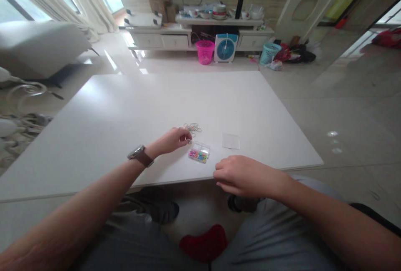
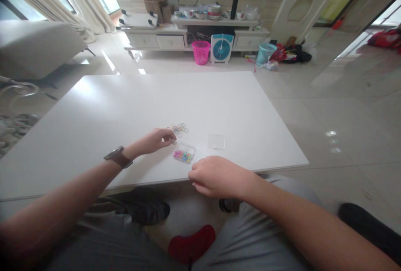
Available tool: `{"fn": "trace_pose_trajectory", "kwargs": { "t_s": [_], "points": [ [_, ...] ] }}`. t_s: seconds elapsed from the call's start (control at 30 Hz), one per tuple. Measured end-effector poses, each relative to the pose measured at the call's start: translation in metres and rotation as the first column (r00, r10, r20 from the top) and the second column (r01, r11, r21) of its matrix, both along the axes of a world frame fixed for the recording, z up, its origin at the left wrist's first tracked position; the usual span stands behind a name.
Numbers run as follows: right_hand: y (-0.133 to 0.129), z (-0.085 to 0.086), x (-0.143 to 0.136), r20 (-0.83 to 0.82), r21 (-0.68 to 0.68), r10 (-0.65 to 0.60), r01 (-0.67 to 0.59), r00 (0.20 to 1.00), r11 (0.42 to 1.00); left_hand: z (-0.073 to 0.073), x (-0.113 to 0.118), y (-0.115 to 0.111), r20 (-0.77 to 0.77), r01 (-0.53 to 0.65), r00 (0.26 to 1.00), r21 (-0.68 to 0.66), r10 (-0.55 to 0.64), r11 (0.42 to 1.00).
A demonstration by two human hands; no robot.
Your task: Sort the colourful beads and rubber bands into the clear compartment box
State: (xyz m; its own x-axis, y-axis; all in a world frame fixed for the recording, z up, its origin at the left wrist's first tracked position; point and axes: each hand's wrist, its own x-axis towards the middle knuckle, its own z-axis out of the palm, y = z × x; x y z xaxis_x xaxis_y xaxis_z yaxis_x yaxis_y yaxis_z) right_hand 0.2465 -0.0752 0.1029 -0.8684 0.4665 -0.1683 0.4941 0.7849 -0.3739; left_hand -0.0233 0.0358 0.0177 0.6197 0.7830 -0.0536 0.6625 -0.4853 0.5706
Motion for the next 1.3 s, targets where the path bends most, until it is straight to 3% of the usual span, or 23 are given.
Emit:
{"fn": "trace_pose_trajectory", "kwargs": {
  "t_s": [0.17, 0.43, 0.6, 0.9, 1.3],
  "points": [
    [-0.002, 0.001, 0.002, -0.011, 0.019, 0.003, -0.003, 1.000, 1.000, 0.003, 0.028, -0.009, -0.014, 0.094, 0.996, 0.038, -0.094, 0.995],
    [-0.001, -0.004, 0.012, 0.021, -0.025, -0.044, 0.044, 0.999, 0.999, -0.011, 0.053, -0.010, -0.082, 0.240, 0.969, 0.131, -0.231, 0.962],
    [-0.005, -0.001, 0.015, 0.005, -0.021, -0.051, 0.052, 0.999, 0.998, -0.012, 0.057, -0.009, -0.138, 0.260, 0.960, 0.132, -0.242, 0.957],
    [-0.009, 0.004, 0.015, -0.018, 0.024, -0.015, 0.016, 1.000, 1.000, 0.002, 0.054, -0.009, -0.110, 0.240, 0.968, 0.131, -0.227, 0.962],
    [-0.005, 0.000, 0.010, 0.024, 0.002, -0.014, 0.014, 1.000, 1.000, 0.006, 0.052, -0.029, -0.246, 0.298, 0.938, 0.215, -0.243, 0.930]
  ]
}}
